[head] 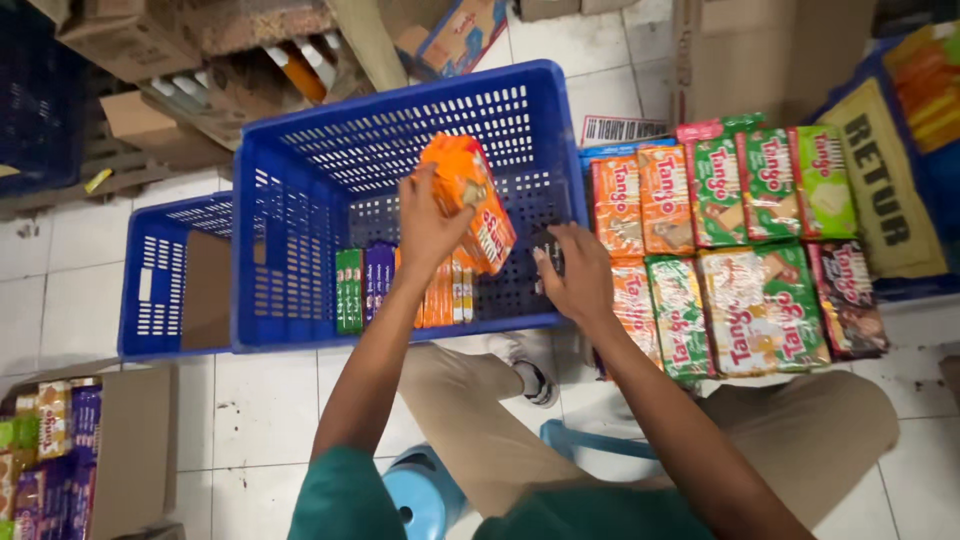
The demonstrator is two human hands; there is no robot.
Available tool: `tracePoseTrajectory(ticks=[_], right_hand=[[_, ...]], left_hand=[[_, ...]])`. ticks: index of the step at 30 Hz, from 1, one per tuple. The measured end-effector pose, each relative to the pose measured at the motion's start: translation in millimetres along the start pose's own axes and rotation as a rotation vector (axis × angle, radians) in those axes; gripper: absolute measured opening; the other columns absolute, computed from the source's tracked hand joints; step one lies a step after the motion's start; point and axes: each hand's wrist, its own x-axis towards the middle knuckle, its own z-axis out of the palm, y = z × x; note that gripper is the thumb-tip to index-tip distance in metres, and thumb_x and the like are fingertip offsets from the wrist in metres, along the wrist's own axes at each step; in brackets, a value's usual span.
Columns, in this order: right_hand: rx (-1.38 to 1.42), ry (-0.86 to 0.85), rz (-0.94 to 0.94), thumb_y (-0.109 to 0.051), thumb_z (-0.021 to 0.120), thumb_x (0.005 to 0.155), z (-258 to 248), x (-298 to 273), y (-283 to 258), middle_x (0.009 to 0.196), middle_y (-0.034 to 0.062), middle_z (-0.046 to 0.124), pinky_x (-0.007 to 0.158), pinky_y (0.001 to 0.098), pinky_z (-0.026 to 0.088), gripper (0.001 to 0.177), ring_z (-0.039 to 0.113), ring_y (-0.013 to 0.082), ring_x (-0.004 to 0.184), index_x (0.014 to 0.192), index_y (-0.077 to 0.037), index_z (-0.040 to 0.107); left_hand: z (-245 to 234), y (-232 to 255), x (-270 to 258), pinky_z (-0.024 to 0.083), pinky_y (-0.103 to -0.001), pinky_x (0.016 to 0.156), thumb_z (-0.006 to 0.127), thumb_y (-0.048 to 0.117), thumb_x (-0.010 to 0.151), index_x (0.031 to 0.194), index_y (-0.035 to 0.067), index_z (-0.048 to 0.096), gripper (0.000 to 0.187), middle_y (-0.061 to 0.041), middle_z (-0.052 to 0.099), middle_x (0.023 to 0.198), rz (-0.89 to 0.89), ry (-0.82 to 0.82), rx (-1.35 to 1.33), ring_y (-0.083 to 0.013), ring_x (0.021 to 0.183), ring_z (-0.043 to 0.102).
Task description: The person transfers packets of Tango snacks from a blue plastic basket into a cardboard box. They pick up stacks of packets, including orange, green, and blue varieties, and arrange them inside the box.
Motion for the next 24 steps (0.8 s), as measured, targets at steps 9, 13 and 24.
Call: tracePoseTrajectory(ticks=[9,13,24], right_hand=[[0.618,-0.101,0.105,-0.049,0.083,0.076,-95.7,28.1,-32.3,0.146,0.0271,0.048,0.114,0.0579,0.036,0.098,0.046,0.0489,0.139,0.158,-0.012,0.042],[0.327,-0.285,0.085,-0.057,0.095,0.056,-158.7,13.9,-62.1,0.149,0.0246,0.044,0.108,0.0599,0.046,0.123,0.052,0.0526,0.131,0.160,-0.024,0.039],[0.045,-0.276,0.665,-0.024,0.085,0.062,-179.9,-85.1,12.7,0.123,0.0278,0.058,0.088,0.0544,0.052,0.100,0.069,0.0480,0.100,0.155,-0.027,0.048]], left_hand=[[-38.2,154.2,-44.2,0.053,-0.053,0.096,0.088,0.020,0.062,0.141,0.007,0.057,0.086,-0.024,0.058,0.117,0.043,0.143,-0.140,-0.0500,0.116,0.062],[-18.8,199.5,-72.3,0.055,-0.056,0.094,0.088,0.025,0.062,0.139,0.007,0.057,0.085,-0.025,0.062,0.116,0.006,0.076,-0.181,-0.0509,0.115,0.063],[42.6,206.5,-192.6,0.059,-0.051,0.097,0.078,0.046,0.087,0.151,0.006,0.047,0.082,-0.028,0.049,0.144,-0.371,-0.362,-0.505,-0.0471,0.128,0.058]])
